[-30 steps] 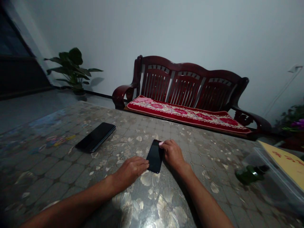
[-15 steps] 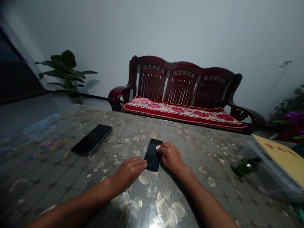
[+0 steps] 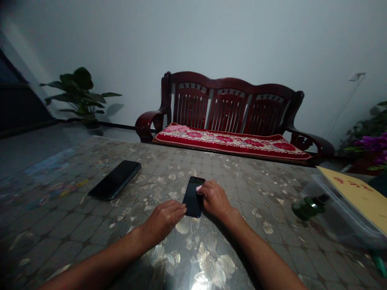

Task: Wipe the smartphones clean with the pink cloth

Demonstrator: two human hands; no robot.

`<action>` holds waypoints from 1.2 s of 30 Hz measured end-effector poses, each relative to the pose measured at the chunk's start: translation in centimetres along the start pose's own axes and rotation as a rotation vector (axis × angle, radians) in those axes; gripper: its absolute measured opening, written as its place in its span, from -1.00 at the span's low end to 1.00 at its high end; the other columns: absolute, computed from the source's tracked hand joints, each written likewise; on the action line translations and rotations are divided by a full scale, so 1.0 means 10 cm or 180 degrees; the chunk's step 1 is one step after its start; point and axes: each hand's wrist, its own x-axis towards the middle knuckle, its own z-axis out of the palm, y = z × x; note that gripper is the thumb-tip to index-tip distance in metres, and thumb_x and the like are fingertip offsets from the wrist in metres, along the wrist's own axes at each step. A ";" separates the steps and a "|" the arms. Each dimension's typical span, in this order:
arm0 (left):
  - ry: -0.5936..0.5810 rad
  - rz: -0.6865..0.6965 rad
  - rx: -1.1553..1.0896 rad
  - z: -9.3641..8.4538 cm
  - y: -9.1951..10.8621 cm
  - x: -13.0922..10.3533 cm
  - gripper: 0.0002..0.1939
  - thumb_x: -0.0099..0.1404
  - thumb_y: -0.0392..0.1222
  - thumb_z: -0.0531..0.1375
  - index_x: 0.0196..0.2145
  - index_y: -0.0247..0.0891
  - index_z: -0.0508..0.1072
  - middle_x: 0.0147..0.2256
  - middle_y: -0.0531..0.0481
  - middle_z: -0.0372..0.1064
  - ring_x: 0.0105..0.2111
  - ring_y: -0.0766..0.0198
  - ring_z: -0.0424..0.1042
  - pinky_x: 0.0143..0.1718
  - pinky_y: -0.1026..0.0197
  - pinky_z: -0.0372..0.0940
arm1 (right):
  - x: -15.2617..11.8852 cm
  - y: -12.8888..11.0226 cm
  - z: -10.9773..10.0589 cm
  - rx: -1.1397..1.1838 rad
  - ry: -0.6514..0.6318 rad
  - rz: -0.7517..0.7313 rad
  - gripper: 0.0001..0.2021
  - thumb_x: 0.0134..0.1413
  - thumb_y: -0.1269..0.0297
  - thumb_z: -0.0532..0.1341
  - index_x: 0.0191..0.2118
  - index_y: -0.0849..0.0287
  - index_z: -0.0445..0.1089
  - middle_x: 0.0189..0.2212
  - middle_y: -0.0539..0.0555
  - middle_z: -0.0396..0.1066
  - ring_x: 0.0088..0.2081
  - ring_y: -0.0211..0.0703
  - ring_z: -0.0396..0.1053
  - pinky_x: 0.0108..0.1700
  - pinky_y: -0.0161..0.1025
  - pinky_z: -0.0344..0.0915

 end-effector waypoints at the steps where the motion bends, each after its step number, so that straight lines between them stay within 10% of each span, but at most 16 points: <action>1: 0.0009 -0.0001 0.0006 -0.01 0.00 0.00 -0.84 0.45 -0.35 0.14 -0.18 -0.27 0.54 -0.21 -0.07 0.58 -0.27 0.19 0.53 -0.21 0.16 0.42 | -0.03 -0.04 0.00 0.0023 -0.0044 -0.0101 -0.66 -0.01 0.65 0.14 -0.26 0.15 0.57 -0.35 0.09 0.49 -0.24 -0.09 0.37 -0.19 -0.25 0.25; 28: -0.0022 -0.0033 0.0029 -0.04 0.03 0.01 -0.85 0.44 -0.36 0.15 -0.19 -0.28 0.54 -0.23 -0.08 0.58 -0.27 0.19 0.55 -0.21 0.17 0.45 | 0.35 0.17 0.18 0.0131 0.0117 0.0313 -0.61 0.06 0.68 0.11 -0.20 0.14 0.60 -0.24 0.11 0.57 -0.15 -0.08 0.43 -0.10 -0.23 0.30; 36: -0.0066 -0.0066 0.0059 -0.04 0.04 0.02 -0.81 0.45 -0.36 0.12 -0.21 -0.28 0.54 -0.26 -0.08 0.57 -0.29 0.19 0.54 -0.23 0.16 0.46 | 0.10 -0.10 0.12 0.0366 -0.0191 -0.0534 -0.65 0.00 0.65 0.16 -0.23 0.13 0.58 -0.32 0.08 0.53 -0.23 -0.09 0.40 -0.17 -0.24 0.27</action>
